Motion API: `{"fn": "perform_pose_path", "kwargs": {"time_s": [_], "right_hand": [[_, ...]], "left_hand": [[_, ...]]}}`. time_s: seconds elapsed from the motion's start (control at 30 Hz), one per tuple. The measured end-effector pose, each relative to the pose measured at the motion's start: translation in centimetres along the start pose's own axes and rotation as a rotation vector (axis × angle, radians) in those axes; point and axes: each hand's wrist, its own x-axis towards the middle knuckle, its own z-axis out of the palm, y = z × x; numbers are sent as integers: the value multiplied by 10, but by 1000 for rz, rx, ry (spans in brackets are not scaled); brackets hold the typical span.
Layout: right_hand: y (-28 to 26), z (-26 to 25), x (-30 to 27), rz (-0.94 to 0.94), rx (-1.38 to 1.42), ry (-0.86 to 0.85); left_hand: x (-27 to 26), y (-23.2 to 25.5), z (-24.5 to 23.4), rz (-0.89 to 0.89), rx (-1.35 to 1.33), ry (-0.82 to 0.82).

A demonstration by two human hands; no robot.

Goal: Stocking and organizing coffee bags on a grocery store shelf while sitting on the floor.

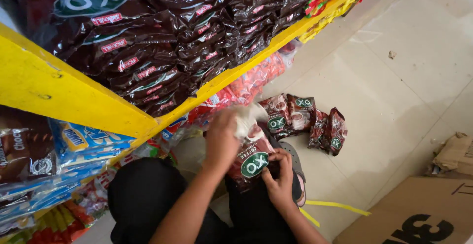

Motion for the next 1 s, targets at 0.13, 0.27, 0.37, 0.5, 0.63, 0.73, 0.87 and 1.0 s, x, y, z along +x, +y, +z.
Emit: {"fn": "perform_pose_path", "kwargs": {"time_s": [0.13, 0.27, 0.37, 0.5, 0.63, 0.73, 0.87, 1.0], "right_hand": [[15, 0, -4, 134, 292, 22], [37, 2, -11, 322, 380, 142], [-8, 1, -4, 429, 499, 146], [-51, -3, 3, 540, 323, 45], [-37, -8, -1, 543, 526, 99], [-49, -23, 16, 436, 582, -31], [-53, -58, 58, 215, 322, -51], [-194, -54, 102, 50, 568, -149]], "left_hand": [[4, -54, 17, -371, -127, -10], [-3, -80, 39, -561, -496, 101], [-3, -70, 31, -698, -574, 152], [1, -30, 2, -380, -455, 150], [-3, -40, -7, -291, -158, 22], [-7, -59, 1, -447, -122, 149], [-15, -56, 14, -364, -202, 229], [-15, -43, 6, -364, -279, 149]]}}
